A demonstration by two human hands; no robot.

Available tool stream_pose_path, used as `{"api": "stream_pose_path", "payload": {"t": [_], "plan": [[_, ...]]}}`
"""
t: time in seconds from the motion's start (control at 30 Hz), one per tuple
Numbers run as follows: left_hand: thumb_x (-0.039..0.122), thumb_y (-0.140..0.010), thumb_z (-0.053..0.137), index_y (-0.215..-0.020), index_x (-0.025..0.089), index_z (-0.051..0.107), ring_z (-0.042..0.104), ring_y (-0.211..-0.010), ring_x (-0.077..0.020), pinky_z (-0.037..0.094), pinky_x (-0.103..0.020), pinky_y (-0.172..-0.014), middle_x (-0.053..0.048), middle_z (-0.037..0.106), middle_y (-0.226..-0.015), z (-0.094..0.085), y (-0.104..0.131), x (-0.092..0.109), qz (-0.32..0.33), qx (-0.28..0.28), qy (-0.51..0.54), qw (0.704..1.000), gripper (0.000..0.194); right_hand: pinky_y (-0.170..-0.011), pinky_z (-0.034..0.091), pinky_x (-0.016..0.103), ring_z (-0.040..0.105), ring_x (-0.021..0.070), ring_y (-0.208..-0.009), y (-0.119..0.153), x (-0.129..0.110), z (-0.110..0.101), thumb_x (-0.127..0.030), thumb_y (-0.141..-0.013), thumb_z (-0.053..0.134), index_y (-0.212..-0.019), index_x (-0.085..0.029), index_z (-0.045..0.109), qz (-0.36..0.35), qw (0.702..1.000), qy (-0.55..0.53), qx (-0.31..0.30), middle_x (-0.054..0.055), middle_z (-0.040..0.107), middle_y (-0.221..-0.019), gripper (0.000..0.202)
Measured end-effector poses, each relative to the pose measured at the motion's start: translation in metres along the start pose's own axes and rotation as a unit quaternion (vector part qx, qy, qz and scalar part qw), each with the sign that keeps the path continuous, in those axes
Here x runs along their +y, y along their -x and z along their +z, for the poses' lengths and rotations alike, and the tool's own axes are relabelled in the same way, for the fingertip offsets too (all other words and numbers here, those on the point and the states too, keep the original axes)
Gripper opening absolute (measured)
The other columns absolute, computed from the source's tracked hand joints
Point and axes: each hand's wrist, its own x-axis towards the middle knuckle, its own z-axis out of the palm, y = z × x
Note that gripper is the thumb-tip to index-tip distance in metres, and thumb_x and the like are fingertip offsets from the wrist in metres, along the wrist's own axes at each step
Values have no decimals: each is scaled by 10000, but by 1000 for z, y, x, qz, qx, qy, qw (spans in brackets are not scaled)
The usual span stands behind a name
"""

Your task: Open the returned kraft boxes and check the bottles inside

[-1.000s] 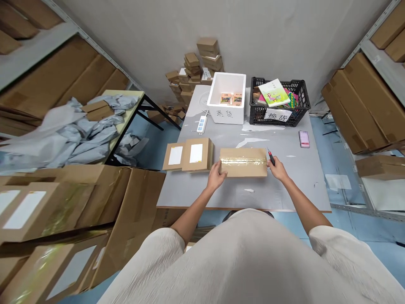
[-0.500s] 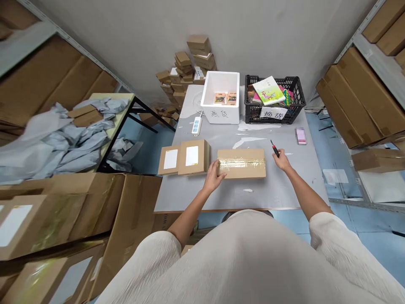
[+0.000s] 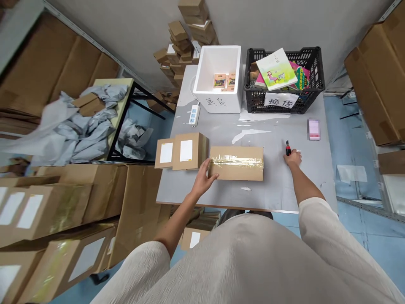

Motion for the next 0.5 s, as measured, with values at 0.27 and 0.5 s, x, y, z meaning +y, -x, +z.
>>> {"api": "stream_pose_path", "payload": {"t": [0.27,0.5], "plan": [[466,-1001,714,-1710,320,308,358,-1641,-337,431,-555,-1285,-138,385,-1745,-5,0,0,-4,-17,0,1000,830,-1078,506,516,599,346,-1211,-13,14,18,-473,-763,858,-1113,-257,543,-29,998,-47,-15,150,577,-1297,518],[470,-994,708,-1703,303,331,365,-1634,-358,422,-576,-1287,-145,401,-1732,-5,-4,-2,3,-19,-11,1000,820,-1108,491,514,611,334,-1218,9,0,-11,-525,-854,740,-1234,-237,570,-85,991,-102,28,166,599,-1329,506]]}}
